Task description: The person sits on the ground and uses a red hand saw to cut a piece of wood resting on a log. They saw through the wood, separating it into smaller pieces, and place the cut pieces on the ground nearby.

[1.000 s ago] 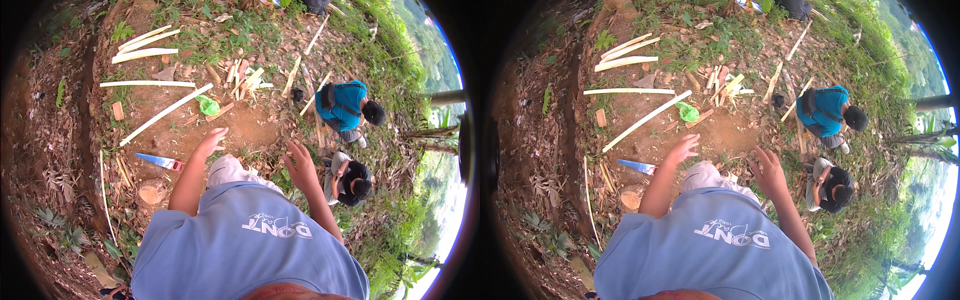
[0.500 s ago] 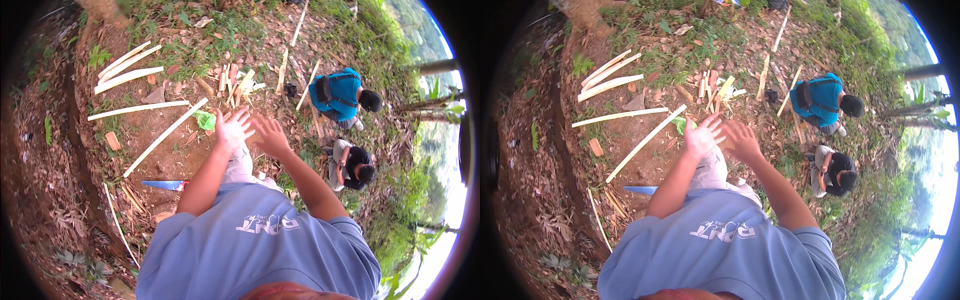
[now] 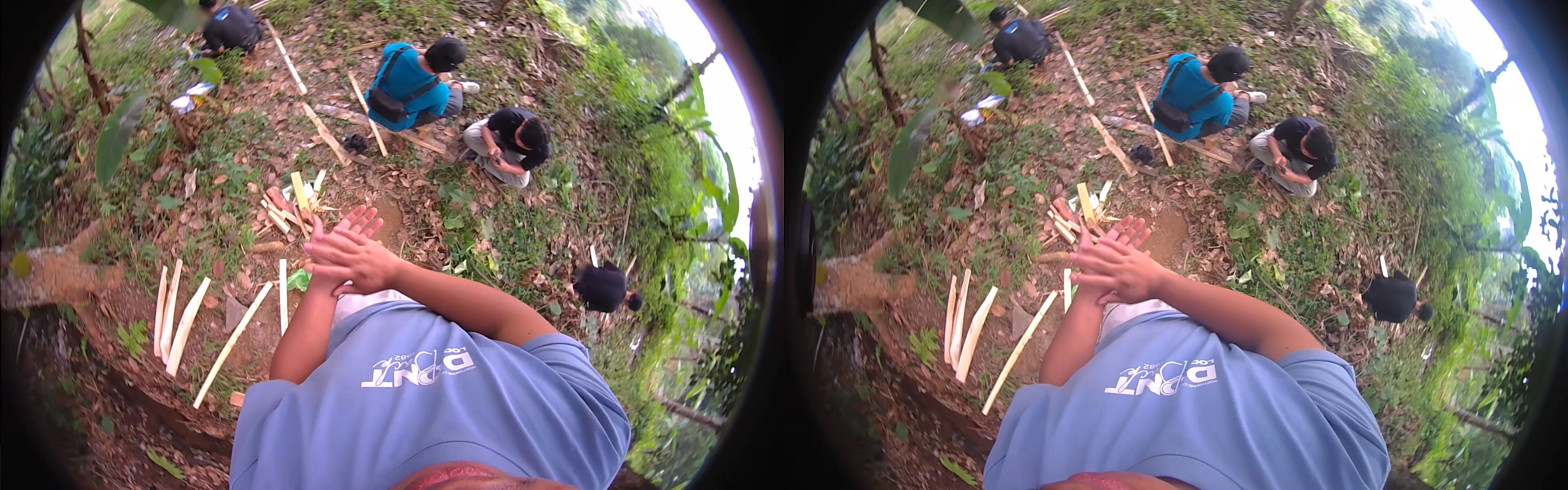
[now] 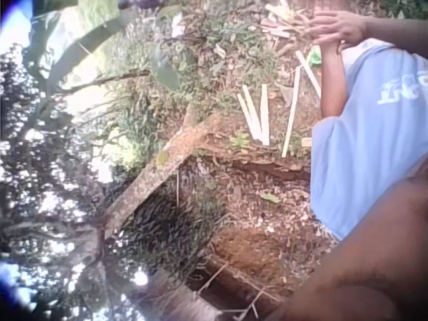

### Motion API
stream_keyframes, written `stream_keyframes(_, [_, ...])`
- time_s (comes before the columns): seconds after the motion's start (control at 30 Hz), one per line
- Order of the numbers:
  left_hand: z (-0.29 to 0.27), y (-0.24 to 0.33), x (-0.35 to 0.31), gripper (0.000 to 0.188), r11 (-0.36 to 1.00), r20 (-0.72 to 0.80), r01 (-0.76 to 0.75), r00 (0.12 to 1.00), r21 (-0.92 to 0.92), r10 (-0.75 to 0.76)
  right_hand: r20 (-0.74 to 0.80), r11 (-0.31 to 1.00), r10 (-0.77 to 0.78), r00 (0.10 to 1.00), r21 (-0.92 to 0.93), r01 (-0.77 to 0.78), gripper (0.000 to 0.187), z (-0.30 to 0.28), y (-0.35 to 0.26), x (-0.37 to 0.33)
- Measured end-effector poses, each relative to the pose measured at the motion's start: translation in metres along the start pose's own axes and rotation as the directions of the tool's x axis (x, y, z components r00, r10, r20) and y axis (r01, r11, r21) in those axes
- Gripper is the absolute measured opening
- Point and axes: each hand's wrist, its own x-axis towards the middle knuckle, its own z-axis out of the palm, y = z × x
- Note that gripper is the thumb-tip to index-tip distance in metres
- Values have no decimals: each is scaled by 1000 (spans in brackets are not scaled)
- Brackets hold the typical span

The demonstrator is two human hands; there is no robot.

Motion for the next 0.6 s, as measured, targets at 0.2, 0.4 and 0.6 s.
stream_keyframes(0.2, [20, 23, -27, 106, 988, 104, 69, 991, 140, -84, 470, 421, 873, 129, -596, -684, 52, 23, 85, -185])
stream_keyframes(0.4, [-163, 75, -79, 42, 77, -344, 341, 864, 937, 368, 314, -128, 928, -202, -243, -962, 41, 31, 21, -470])
stream_keyframes(0.6, [-287, 30, -200, 48, -529, -680, 759, 617, 380, 396, 398, -492, 728, -557, -262, -830, 54, 91, -127, -654])
